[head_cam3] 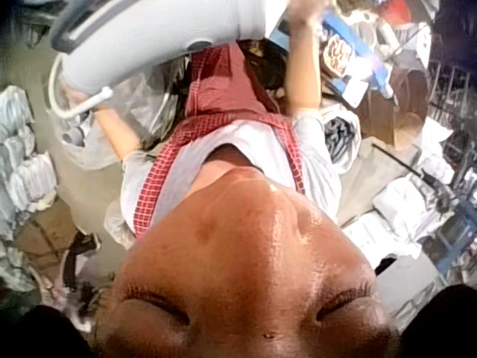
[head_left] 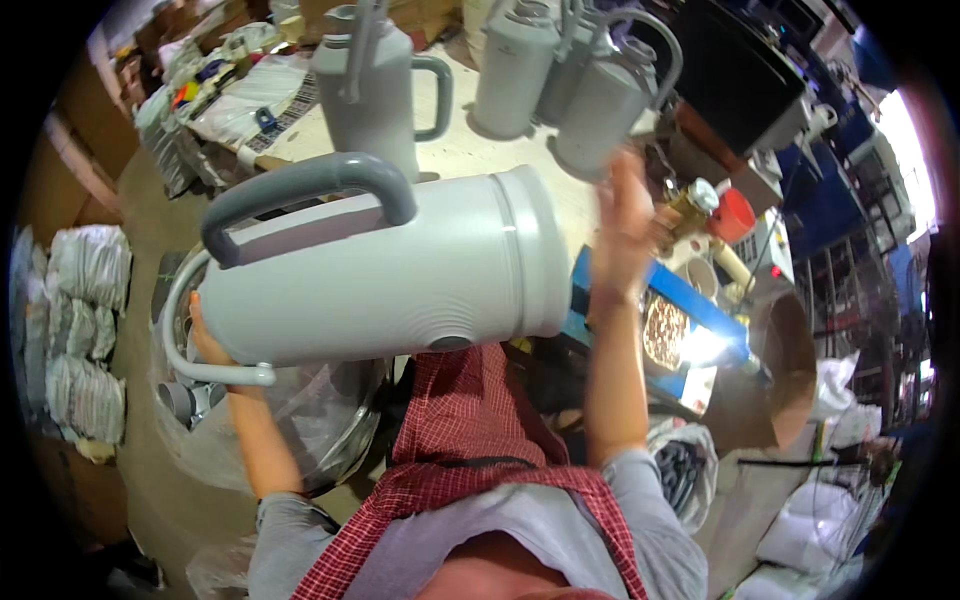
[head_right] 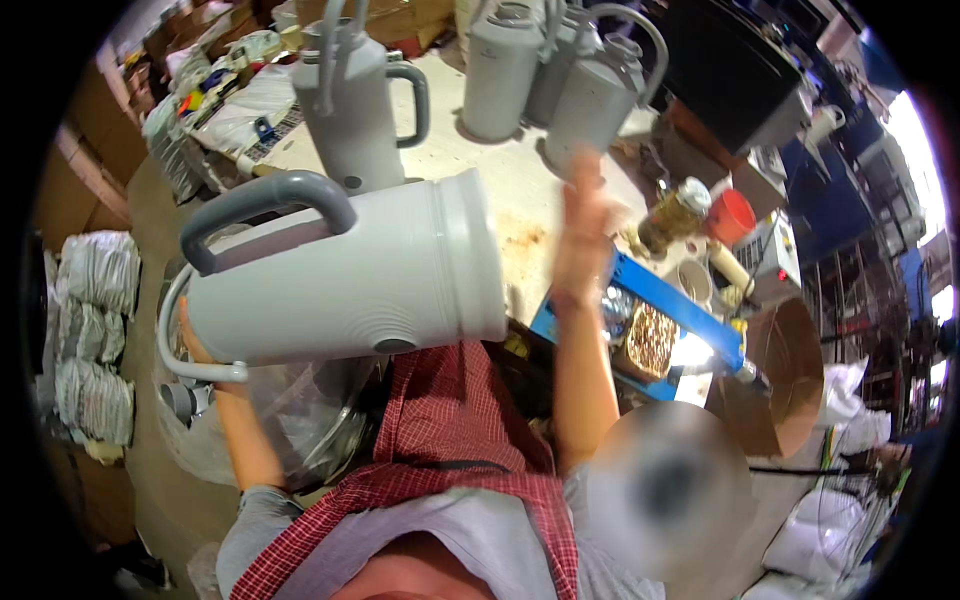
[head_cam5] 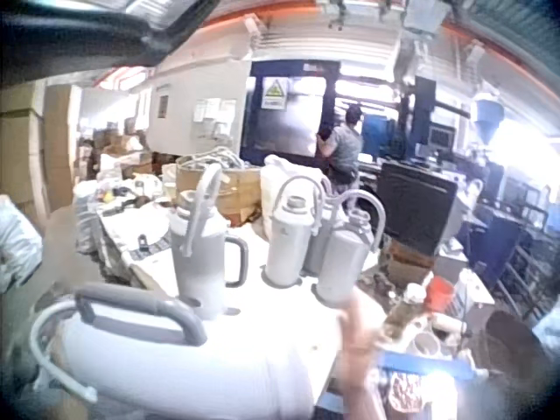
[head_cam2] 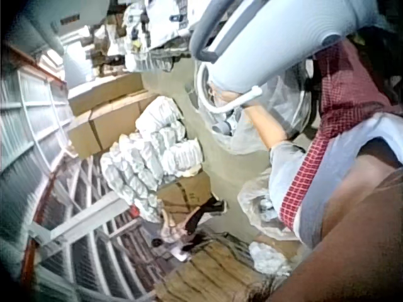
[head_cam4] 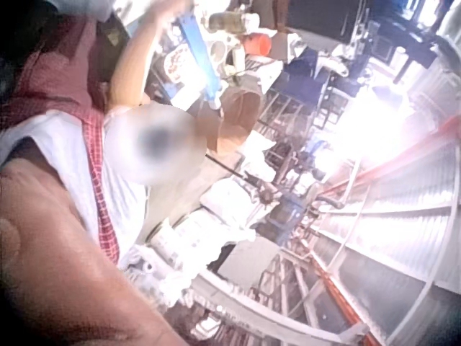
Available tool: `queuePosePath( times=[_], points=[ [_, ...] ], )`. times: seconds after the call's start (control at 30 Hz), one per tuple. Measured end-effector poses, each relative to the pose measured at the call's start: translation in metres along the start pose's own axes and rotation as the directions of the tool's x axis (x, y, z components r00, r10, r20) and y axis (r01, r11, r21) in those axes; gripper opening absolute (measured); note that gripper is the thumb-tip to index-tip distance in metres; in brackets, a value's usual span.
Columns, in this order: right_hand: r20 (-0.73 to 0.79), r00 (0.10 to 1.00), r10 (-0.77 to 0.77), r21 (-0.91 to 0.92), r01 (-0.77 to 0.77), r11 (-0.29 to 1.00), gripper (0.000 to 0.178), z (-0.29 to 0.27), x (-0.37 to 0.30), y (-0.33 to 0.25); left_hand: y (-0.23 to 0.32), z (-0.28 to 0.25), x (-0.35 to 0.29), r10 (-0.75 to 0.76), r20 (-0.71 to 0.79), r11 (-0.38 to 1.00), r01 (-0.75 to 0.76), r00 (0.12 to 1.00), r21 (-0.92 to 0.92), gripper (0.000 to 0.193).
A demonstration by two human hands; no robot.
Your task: The person assembles grey electric kettles by hand in a workshop setting. They repeatedly pick up a kettle body, insert a grey handle into the side, and place the finished unit on a nearby table. The process is repetitive, involving multiple identical kettle bodies and handles.
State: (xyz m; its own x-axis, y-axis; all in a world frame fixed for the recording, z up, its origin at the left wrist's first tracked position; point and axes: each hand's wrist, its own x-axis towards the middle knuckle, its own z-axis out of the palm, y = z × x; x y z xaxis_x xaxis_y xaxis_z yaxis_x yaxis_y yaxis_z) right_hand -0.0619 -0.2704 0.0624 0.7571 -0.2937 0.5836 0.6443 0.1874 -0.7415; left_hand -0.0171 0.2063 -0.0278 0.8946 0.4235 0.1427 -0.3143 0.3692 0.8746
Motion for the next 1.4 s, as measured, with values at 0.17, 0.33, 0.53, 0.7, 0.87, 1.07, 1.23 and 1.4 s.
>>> queuePosePath(
  times=[0.17,0.33,0.53,0.7,0.87,1.07,1.23,1.4],
  points=[
    [0.055,0.991,0.120,-0.306,-0.098,0.947,0.109,0.015,-0.006,0.018,0.001,0.038,-0.022,-0.164,-0.081,0.980,0.152,0.983,-0.129,0.040],
    [0.056,0.938,0.341,-0.165,-0.328,0.930,0.108,0.059,-0.018,0.029,-0.013,0.010,-0.005,-0.174,-0.113,0.983,0.179,0.978,0.032,0.040],
    [0.203,0.971,0.124,-0.330,-0.051,0.943,0.101,0.015,-0.015,0.014,-0.010,0.013,-0.002,-0.180,-0.095,0.983,0.178,0.979,-0.037,0.039],
    [0.087,0.981,0.173,-0.693,-0.065,0.718,0.080,0.047,-0.054,0.017,0.006,0.030,-0.003,0.017,-0.293,0.994,0.016,0.956,0.110,0.038],
    [0.028,0.765,0.644,-0.336,-0.599,0.727,0.065,0.014,0.017,0.090,0.087,0.091,-0.012,0.643,0.221,0.658,-0.677,0.733,0.330,0.045],
    [0.180,0.978,0.102,-0.491,0.000,0.871,0.057,0.037,0.033,0.022,0.126,0.229,0.061,0.576,0.800,0.146,-0.984,0.166,0.099,0.035],
    [0.203,0.966,0.159,-0.565,-0.017,0.825,0.057,0.073,0.050,0.002,0.083,0.326,0.096,0.577,0.816,0.088,-0.996,0.037,-0.016,0.034],
    [-0.318,0.948,-0.005,-0.525,-0.172,0.834,0.021,0.039,0.057,0.086,0.023,0.280,0.156,0.833,0.304,0.453,-0.885,0.462,0.105,0.049]
  ],
)
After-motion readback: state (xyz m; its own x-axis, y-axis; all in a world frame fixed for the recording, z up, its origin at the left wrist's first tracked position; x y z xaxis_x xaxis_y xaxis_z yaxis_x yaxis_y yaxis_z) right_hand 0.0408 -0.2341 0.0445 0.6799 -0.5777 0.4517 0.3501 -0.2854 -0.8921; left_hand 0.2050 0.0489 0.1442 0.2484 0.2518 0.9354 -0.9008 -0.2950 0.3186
